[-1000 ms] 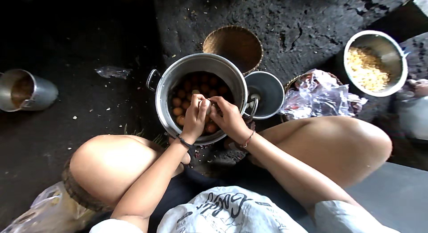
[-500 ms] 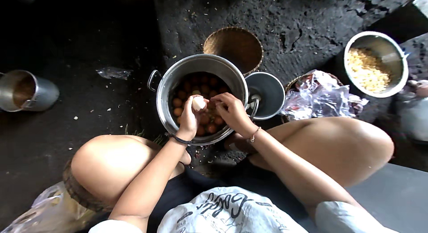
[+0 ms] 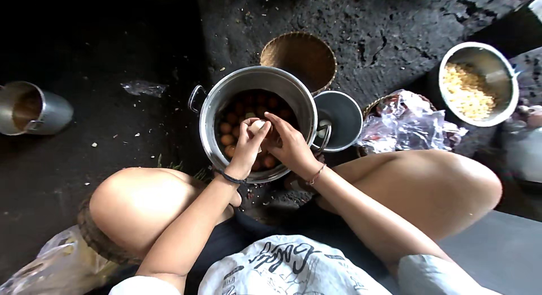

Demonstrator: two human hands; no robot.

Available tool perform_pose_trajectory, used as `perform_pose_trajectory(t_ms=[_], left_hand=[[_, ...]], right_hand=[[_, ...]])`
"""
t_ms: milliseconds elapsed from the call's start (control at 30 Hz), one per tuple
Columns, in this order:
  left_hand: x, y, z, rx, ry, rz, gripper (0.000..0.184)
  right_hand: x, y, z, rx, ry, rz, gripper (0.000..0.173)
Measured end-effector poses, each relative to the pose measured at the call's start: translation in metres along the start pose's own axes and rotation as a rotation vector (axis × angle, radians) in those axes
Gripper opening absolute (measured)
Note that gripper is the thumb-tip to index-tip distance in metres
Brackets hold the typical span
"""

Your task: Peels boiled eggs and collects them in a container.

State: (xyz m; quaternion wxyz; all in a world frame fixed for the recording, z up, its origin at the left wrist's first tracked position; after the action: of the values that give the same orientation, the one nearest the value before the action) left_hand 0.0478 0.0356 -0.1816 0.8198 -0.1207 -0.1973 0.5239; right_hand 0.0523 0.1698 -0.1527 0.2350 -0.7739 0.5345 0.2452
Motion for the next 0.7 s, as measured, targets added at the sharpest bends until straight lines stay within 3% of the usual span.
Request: perform_pose_trajectory(t_ms=[133, 233, 533, 700], left_hand=[[-0.002, 0.002, -0.008, 0.046, -0.036, -0.044, 0.049], [0.002, 0.002, -0.008, 0.061, -0.015, -0.061, 0.053], [0.009, 0.002, -0.004, 0.131, 0.182, -0.024, 0.044], [0.008, 0.004, -0.005, 0.152, 0.210, -0.017, 0.042]], right_hand=[[0.002, 0.001, -0.004, -0.022, -0.098, 0.023, 0.046], [-0.001, -0.001, -0.002, -0.030, -0.094, 0.014, 0.049], [0.003, -0.001, -0.001, -0.075, -0.344, 0.090, 0.026], [0.004, 0.000, 0.000, -0.034, -0.311, 0.058, 0.027]])
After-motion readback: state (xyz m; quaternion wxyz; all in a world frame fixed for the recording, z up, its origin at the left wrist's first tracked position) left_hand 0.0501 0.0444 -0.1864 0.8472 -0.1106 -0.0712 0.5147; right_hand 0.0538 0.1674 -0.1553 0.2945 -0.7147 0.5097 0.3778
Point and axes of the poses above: each hand's wrist, its own y-axis towards the middle knuckle, its own x-axis out of the palm, z = x × y, the point moved 5 cm from there along y, towards the middle knuckle, and after that the axes turned 11 degrees about -z, right-handed, at the moved point
